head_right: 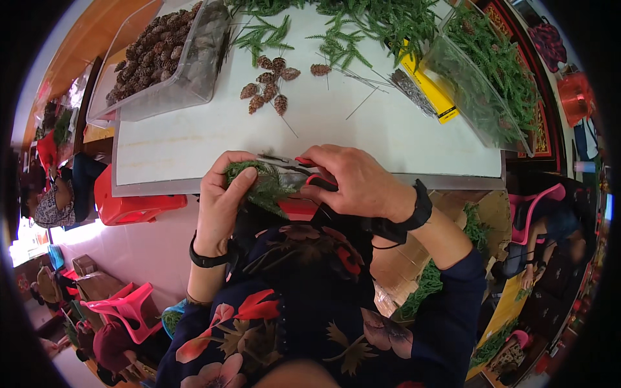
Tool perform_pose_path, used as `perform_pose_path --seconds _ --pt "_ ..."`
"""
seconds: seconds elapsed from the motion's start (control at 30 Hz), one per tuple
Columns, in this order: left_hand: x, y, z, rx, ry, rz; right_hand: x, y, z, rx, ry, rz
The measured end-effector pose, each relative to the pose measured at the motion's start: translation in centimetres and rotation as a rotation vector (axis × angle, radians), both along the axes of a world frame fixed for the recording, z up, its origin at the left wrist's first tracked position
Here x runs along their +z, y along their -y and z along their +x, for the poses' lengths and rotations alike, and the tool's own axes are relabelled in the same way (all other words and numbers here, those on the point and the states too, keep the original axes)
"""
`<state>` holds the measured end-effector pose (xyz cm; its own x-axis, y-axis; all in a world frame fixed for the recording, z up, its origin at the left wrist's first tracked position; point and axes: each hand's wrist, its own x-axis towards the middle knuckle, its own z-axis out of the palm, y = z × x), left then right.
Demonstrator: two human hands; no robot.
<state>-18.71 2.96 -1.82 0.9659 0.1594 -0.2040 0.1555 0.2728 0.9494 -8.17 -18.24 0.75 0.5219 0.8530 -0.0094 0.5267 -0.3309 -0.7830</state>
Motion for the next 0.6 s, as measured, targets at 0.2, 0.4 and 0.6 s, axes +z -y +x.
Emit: perform_pose_path --seconds 0.2,0.4,0.6 --pt "0.5 -0.1 0.7 0.070 0.001 0.019 0.2 -0.3 0.0 -0.128 -0.232 -0.012" --pt "0.2 0.0 0.7 0.090 0.015 0.062 1.0 -1.0 -0.3 -0.119 -0.260 -0.056" --pt "0.1 0.0 0.5 0.099 0.047 0.160 0.5 -1.4 -0.6 -0.077 -0.201 -0.065"
